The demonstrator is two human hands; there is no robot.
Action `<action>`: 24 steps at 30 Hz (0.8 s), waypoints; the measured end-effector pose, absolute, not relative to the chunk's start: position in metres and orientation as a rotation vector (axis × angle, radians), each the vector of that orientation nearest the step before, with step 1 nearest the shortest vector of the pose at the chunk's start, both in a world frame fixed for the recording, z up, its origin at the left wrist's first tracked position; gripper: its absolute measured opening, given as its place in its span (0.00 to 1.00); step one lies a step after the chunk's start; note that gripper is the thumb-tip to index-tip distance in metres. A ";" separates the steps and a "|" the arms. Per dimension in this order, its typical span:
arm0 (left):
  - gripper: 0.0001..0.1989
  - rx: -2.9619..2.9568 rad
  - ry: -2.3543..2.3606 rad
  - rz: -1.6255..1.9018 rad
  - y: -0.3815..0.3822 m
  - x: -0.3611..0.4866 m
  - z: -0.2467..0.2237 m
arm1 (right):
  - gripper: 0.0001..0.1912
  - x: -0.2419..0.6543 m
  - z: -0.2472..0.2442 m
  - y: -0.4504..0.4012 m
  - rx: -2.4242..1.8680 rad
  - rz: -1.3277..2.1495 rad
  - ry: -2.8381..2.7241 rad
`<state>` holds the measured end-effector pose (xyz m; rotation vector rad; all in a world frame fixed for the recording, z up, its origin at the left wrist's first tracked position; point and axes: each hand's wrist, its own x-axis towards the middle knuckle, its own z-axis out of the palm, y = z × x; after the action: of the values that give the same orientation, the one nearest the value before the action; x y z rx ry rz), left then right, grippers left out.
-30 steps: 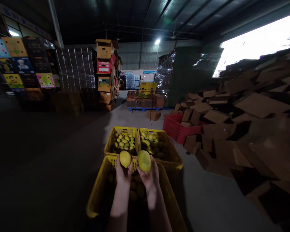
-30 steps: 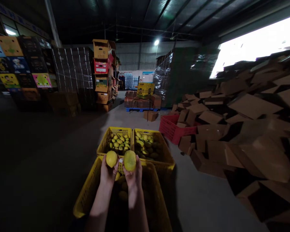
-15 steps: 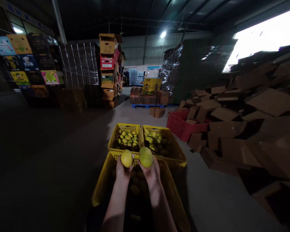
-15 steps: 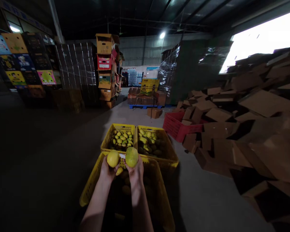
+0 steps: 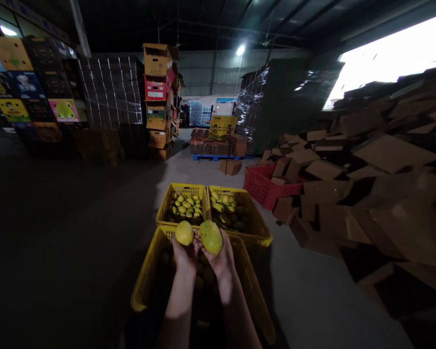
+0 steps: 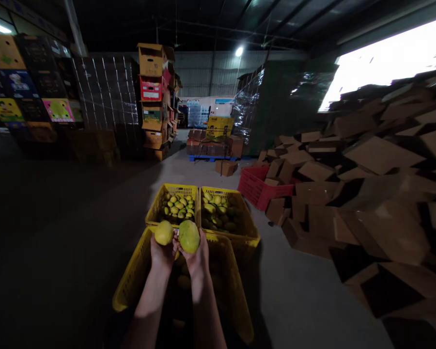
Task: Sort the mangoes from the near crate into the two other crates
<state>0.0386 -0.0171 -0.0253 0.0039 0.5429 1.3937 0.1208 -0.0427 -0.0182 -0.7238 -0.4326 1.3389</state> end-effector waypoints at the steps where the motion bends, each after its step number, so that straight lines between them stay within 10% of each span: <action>1: 0.19 -0.052 0.581 1.402 -0.017 0.039 -0.025 | 0.12 0.121 -0.016 -0.042 -0.724 1.339 -0.387; 24: 0.12 -0.049 0.660 1.349 -0.022 0.024 -0.011 | 0.04 0.144 -0.033 -0.024 -0.756 1.408 -0.216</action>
<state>0.0239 -0.0215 -0.0113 -0.0491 0.6603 1.3488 0.1435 -0.0237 -0.0325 -0.7560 -0.2160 1.4084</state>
